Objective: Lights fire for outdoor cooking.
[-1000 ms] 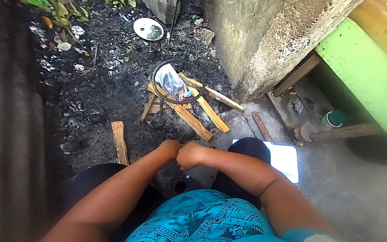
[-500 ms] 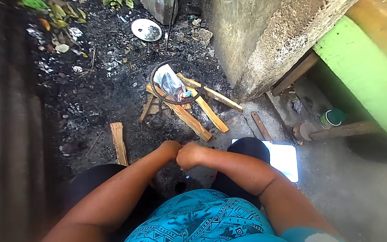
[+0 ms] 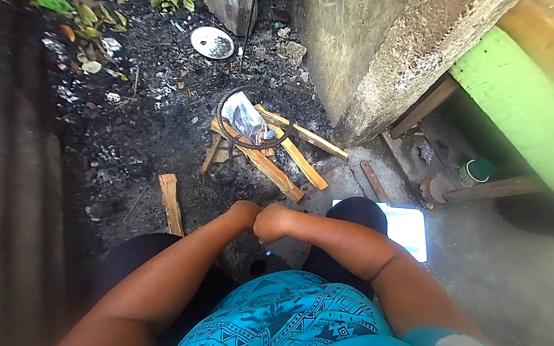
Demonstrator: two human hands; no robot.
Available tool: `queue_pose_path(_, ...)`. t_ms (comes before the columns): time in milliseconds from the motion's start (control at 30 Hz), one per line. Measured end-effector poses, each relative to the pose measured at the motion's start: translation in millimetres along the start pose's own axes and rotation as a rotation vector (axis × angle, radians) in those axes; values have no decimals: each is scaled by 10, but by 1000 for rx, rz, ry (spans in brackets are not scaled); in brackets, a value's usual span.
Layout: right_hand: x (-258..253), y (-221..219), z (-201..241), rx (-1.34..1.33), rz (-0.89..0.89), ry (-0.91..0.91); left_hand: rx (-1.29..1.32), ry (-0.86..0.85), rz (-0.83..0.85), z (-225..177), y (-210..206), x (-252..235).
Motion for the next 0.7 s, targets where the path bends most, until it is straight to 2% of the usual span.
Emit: queue_pose_path(700,40,6,3,16,-1,17,-8,-10,71,-10,-36,9)
Point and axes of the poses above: each hand's wrist, its own x-axis away from the middle knuckle, its own y-axis out of the back of the hand, z = x × y, the point moved 7 cm from there along -x, towards the middle knuckle, and after that the axes turned 4 degrees about y, right-handed, at the moved point
